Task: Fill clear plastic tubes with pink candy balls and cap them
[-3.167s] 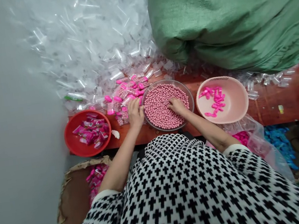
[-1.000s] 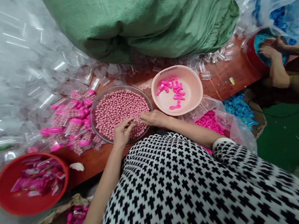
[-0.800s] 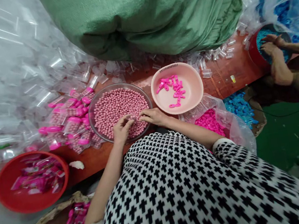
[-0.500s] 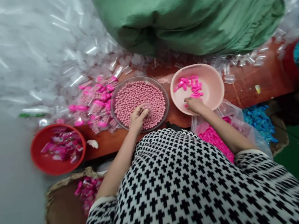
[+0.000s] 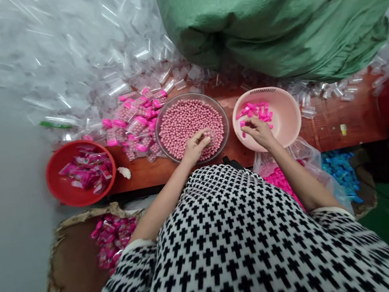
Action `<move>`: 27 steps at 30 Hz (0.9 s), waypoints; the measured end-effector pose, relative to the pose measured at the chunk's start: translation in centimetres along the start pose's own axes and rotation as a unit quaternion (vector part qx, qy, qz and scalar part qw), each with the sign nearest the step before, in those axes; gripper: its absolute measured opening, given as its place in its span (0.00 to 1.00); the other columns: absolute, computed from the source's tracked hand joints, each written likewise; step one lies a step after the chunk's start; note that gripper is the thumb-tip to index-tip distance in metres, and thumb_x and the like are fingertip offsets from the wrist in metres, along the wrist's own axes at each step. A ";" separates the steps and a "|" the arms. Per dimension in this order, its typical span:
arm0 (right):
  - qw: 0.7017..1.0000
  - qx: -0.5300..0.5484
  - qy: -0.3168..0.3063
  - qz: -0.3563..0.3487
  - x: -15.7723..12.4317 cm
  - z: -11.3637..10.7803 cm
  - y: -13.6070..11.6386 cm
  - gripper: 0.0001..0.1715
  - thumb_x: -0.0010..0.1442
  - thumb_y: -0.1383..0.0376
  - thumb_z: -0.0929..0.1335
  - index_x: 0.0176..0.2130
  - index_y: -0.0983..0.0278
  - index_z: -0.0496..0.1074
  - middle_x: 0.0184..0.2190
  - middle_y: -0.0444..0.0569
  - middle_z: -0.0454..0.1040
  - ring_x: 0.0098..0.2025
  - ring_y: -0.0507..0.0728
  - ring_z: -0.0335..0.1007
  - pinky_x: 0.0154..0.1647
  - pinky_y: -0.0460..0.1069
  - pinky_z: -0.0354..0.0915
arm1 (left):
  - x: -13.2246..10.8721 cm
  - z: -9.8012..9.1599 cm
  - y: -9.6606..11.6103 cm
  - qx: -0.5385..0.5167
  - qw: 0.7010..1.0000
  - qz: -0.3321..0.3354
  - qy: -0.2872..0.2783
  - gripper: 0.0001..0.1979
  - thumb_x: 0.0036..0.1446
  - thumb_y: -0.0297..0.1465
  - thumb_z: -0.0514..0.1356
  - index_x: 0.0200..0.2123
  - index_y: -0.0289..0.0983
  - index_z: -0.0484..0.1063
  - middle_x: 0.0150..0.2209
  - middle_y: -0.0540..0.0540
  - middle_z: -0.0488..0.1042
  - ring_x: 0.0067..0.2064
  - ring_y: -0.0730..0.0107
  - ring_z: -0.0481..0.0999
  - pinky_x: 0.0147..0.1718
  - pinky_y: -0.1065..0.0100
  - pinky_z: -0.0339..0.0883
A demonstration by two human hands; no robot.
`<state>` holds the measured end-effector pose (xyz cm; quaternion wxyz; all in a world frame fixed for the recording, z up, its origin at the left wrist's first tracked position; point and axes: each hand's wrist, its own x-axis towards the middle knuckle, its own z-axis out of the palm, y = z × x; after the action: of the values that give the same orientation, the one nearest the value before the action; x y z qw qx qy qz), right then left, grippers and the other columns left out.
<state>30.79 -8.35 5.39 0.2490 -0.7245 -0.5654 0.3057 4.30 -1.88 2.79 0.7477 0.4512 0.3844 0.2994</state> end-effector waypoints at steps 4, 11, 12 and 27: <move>0.983 0.048 -0.006 -0.179 0.3 0.3 -5.5 0.18 0.63 0.56 0.66 0.48 0.63 0.72 0.41 0.50 0.77 0.41 0.55 0.72 0.46 0.50 0.66 | 0.0 0.6 0.0 0.046 0.998 0.036 -0.024 0.27 0.52 0.45 0.65 0.51 0.34 0.73 0.47 0.41 0.78 0.46 0.59 0.78 0.47 0.57 0.74; 0.946 -0.110 -0.114 -0.284 0.8 1.9 -9.0 0.17 0.68 0.58 0.61 0.51 0.64 0.70 0.43 0.54 0.76 0.42 0.57 0.72 0.40 0.48 0.65 | -1.1 0.3 0.4 0.204 0.968 0.143 -0.005 0.20 0.57 0.41 0.61 0.48 0.35 0.77 0.46 0.42 0.79 0.47 0.60 0.78 0.50 0.60 0.70; 0.943 -0.115 -0.118 -0.291 0.7 2.1 -9.1 0.17 0.69 0.58 0.61 0.50 0.64 0.70 0.42 0.53 0.75 0.41 0.56 0.71 0.39 0.48 0.64 | -1.4 0.2 0.5 0.208 0.966 0.155 0.002 0.19 0.58 0.41 0.61 0.48 0.35 0.77 0.47 0.42 0.79 0.48 0.60 0.78 0.51 0.60 0.70; 0.928 -0.144 -0.101 -0.327 -0.3 2.4 -9.3 0.17 0.68 0.60 0.60 0.48 0.66 0.72 0.34 0.54 0.73 0.35 0.58 0.66 0.37 0.51 0.64 | -2.5 0.1 1.8 0.298 0.924 0.237 0.007 0.15 0.61 0.39 0.58 0.45 0.39 0.79 0.44 0.43 0.80 0.45 0.63 0.79 0.47 0.65 0.70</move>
<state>22.78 -6.36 10.40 0.1694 -0.4928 -0.8311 0.1940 2.94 -3.16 5.22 0.4829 0.7292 0.3428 0.3428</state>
